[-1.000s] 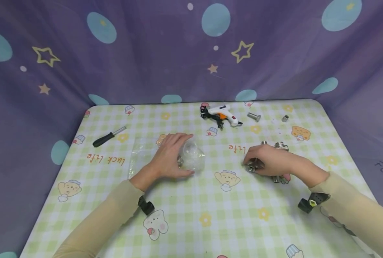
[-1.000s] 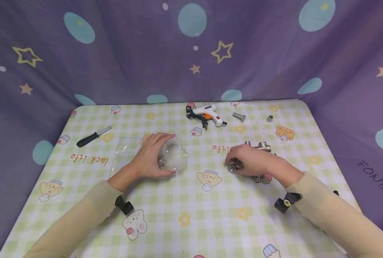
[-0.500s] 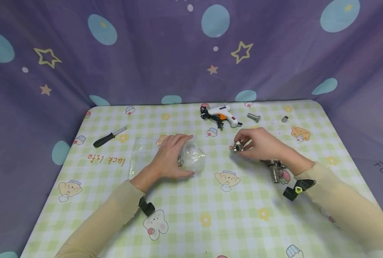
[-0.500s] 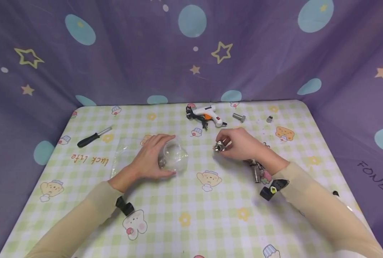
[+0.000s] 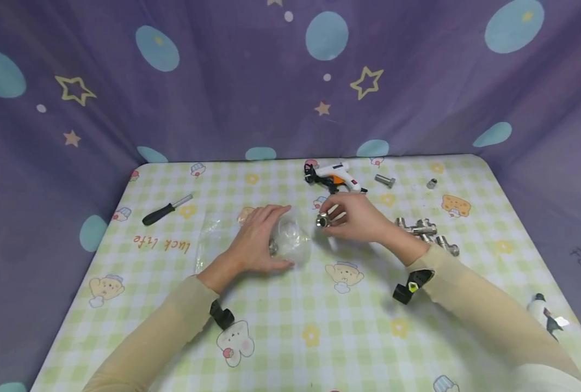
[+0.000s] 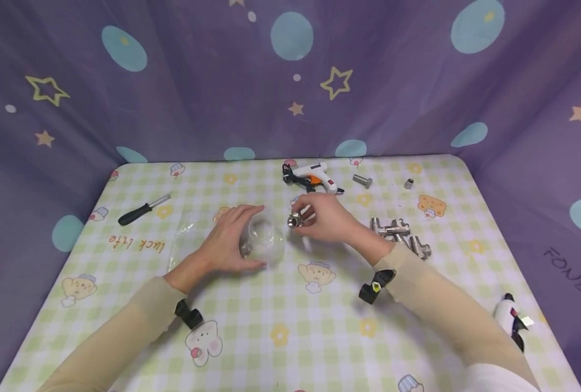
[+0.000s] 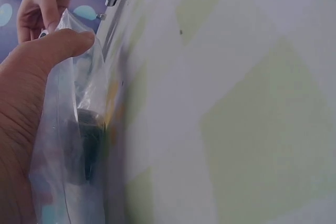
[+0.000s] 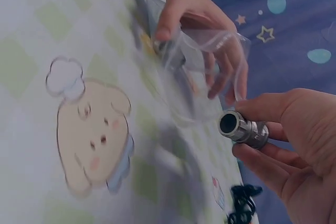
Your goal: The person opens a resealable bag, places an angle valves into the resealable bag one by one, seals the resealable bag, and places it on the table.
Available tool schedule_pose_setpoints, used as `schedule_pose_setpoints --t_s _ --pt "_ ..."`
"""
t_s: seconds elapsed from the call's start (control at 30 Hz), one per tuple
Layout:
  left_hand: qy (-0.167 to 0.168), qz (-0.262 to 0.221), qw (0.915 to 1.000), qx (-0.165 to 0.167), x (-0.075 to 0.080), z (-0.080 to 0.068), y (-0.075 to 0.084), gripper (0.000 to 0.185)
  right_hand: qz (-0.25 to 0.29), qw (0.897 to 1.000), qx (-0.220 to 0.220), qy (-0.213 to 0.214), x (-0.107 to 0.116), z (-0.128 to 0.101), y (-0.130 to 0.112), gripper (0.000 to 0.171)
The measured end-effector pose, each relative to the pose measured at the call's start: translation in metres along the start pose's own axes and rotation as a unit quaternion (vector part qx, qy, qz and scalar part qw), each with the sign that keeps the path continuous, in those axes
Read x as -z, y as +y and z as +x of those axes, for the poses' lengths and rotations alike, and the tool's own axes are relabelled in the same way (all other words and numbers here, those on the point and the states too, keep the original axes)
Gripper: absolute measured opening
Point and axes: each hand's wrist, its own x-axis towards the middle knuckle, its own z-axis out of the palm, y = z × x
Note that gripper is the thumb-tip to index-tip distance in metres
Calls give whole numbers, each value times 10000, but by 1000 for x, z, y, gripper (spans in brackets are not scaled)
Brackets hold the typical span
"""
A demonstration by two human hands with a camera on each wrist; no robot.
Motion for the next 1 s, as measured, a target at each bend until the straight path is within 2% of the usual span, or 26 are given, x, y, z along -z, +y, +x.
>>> schedule_pose_setpoints --t_s 0.13,0.27,0.4,0.57,0.73,1.0 --pt "57 -13 10000 -54 -1 0 -1 123 206 9997 62 66 -14 9 -4 31" --pt "99 24 9999 -98 -1 -1 -1 122 147 9999 56 -7 -29 16 -6 32" --pt "119 33 9998 -125 -2 -2 0 120 -135 9998 99 120 -45 20 -8 33" --pt "158 25 9998 -137 -3 -4 -1 118 -549 9970 417 355 -63 23 -10 31" --pt "128 2 9998 -147 -4 -3 0 117 -536 9967 573 202 -75 27 -10 29" --pt "122 44 9998 -118 -5 -5 -1 119 -488 9975 513 -77 -86 32 -14 27"
